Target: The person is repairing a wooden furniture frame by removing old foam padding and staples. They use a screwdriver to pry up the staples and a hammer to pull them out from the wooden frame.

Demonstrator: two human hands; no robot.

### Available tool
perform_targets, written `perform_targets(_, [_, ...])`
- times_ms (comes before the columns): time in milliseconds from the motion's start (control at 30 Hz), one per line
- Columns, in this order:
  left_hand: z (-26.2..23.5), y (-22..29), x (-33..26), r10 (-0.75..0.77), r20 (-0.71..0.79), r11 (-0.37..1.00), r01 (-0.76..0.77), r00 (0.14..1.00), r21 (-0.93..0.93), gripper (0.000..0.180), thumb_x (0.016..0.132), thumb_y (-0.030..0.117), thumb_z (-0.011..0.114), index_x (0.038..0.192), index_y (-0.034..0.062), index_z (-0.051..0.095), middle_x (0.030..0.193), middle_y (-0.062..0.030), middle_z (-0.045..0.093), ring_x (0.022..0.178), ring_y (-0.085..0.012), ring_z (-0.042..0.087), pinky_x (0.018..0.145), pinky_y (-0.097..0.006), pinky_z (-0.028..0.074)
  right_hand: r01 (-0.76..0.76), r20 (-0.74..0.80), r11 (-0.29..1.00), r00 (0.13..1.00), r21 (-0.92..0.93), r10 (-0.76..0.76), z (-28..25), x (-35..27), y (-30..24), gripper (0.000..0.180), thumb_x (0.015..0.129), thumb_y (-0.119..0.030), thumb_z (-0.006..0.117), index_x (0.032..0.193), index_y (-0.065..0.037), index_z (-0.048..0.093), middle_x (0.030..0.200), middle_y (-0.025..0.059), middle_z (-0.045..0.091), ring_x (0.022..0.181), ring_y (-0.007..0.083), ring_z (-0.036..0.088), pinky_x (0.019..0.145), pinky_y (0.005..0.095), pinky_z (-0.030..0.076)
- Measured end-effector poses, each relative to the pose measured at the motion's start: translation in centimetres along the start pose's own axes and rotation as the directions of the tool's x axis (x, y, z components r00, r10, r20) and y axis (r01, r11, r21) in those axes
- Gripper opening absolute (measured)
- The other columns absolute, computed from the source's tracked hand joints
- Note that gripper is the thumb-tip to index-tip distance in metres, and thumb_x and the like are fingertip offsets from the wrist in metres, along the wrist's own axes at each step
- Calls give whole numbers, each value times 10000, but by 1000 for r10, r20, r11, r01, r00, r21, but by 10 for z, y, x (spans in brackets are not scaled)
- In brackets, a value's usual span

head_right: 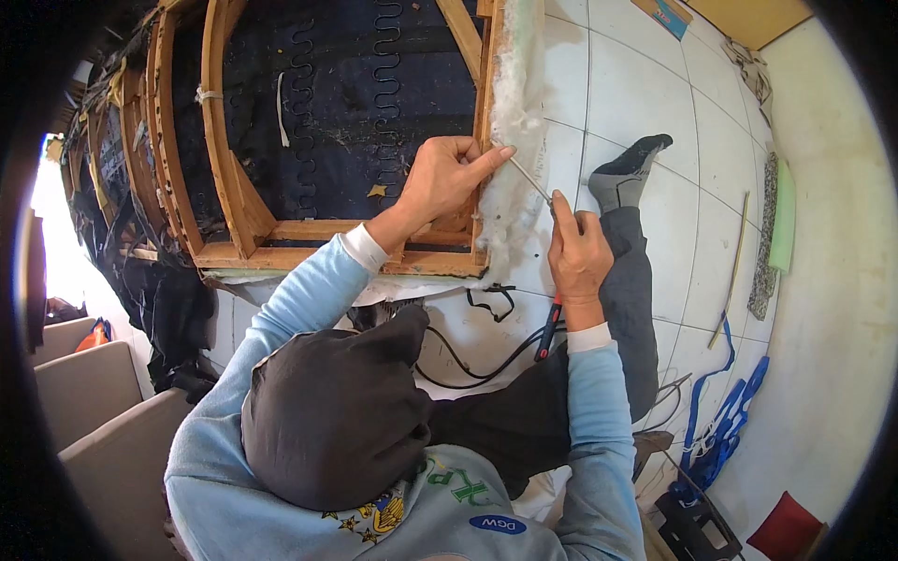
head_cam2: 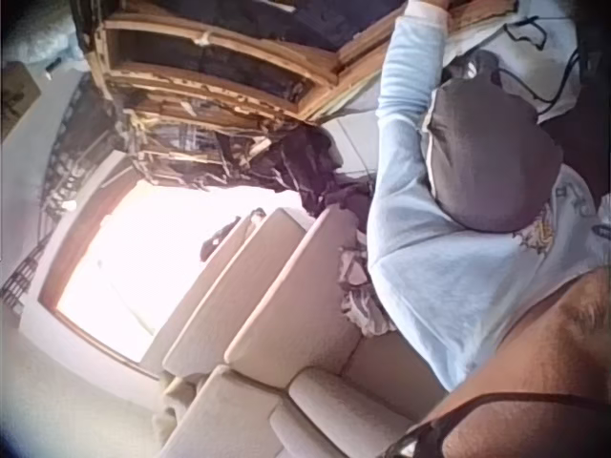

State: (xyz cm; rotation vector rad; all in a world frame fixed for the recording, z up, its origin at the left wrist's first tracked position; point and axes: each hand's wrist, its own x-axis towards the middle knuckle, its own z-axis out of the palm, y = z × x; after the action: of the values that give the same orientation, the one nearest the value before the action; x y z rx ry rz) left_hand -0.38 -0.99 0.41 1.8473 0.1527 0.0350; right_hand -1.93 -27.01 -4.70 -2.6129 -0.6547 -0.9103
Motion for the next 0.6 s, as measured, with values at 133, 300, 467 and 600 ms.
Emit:
perform_targets(133, [-2,-1,2,-2,3,1000,2,1000,-12,622,980,514,832,656,10,664,551,-27,561,527,-91,494,489,-326,417,91,-11,990,996,-104,-93,-7,8,1,431,913,-95,811,1320,-237,806,831,31,573,660,222,629,589,374,528])
perform_targets(300, [-5,0,4,8,-5,1000,-8,1000,2,659,969,569,823,650,16,661,556,-24,553,534,-92,491,489,-323,405,-173,340,882,940,438,15,-38,37,7,409,993,-113,759,1399,-158,748,858,69,659,704,251,680,641,364,556])
perform_targets(467, [-4,-3,6,2,-21,1000,-2,1000,7,667,968,592,814,658,22,658,571,-17,553,543,-88,479,495,-318,400,-553,686,613,727,564,25,-42,54,25,375,983,-108,766,1358,-120,748,954,108,742,727,255,702,685,354,566])
perform_targets(600, [-5,-10,5,37,-18,999,-36,999,12,635,983,590,797,737,16,681,599,-11,571,569,-82,478,520,-311,406,-190,400,862,916,471,-16,-42,53,10,349,979,-126,778,1326,-106,757,969,99,754,742,243,714,690,340,564])
